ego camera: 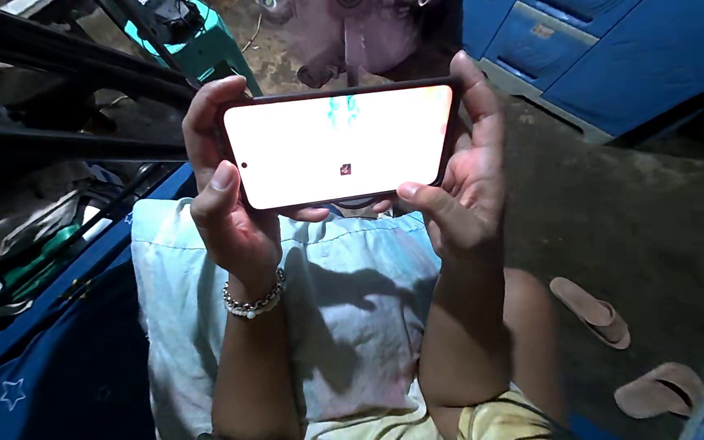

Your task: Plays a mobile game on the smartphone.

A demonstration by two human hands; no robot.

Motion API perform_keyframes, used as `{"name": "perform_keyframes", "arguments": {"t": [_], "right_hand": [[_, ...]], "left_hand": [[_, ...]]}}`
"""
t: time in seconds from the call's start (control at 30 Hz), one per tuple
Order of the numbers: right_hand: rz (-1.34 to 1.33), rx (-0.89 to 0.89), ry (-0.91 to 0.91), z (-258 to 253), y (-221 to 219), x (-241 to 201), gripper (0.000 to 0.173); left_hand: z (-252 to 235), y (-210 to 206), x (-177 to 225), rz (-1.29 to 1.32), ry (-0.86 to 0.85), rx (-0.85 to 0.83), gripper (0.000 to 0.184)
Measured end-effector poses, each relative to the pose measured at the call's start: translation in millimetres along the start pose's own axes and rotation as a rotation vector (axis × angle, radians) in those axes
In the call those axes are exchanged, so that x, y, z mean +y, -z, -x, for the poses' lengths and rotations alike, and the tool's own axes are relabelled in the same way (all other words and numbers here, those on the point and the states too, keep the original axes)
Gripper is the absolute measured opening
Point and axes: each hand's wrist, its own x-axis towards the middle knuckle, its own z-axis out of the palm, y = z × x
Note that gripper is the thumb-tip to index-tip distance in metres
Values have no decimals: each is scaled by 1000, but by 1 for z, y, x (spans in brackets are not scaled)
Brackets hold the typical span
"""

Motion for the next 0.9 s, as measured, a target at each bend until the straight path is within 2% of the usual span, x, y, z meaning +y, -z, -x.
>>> {"name": "perform_keyframes", "arguments": {"t": [0.1,0.27,0.47,0.7,0.9], "right_hand": [[98,35,29,0,-4,1,93],[302,95,82,-1,-13,6,109],[547,142,70,0,-18,11,117],[375,89,71,-1,-19,2,105],[352,67,68,0,-22,-3,99]], "left_hand": [[0,1,0,-10,-5,-6,46],[2,4,0,-29,-36,-9,46],[4,2,2,-72,-75,-13,49],[6,6,3,-38,-78,-28,48],[6,11,3,4,-88,-3,48]]}}
